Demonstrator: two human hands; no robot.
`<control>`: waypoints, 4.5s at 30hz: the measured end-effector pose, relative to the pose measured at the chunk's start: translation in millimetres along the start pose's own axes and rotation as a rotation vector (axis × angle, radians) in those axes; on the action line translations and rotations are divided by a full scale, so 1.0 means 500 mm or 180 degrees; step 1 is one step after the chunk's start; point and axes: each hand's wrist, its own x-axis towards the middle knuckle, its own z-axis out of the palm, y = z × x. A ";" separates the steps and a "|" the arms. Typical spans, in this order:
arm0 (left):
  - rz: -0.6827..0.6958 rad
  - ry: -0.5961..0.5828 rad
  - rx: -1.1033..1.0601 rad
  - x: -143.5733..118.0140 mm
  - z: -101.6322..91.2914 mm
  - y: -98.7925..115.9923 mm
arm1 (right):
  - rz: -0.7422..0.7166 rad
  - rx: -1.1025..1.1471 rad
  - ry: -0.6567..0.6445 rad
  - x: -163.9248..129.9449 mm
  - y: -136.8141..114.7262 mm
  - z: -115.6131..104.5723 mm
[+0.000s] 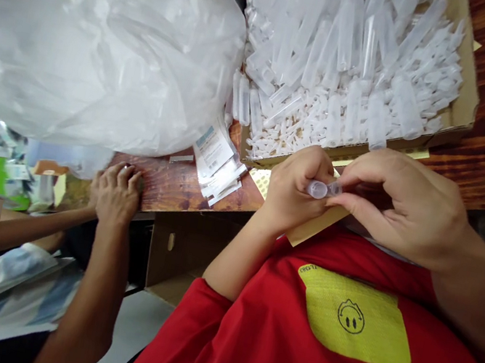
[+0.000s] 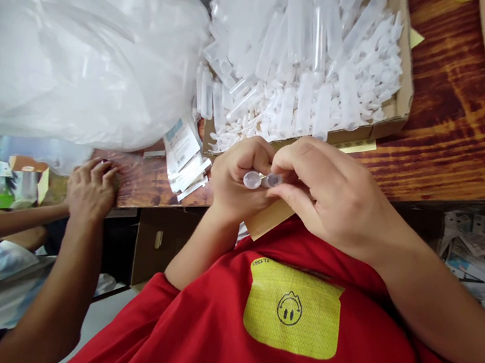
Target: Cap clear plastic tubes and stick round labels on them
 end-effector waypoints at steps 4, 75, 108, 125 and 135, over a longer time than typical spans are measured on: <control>-0.0052 -0.0070 -0.0040 -0.004 0.000 -0.002 | 0.0148 0.0238 -0.0172 0.003 0.003 -0.011; -0.2312 0.0257 -0.2517 0.062 -0.027 0.076 | 0.2555 0.2754 0.0322 0.068 -0.060 -0.021; -0.2490 0.0586 -0.3160 0.058 -0.030 0.074 | 0.0794 -0.0717 0.0413 0.040 -0.099 -0.036; -0.1658 0.1461 -0.1981 0.052 0.013 0.097 | -0.0212 -0.1602 0.1302 0.062 -0.060 0.013; -0.1593 0.1485 -0.1671 0.047 0.026 0.093 | -0.0762 -0.2050 0.1276 0.059 -0.055 0.008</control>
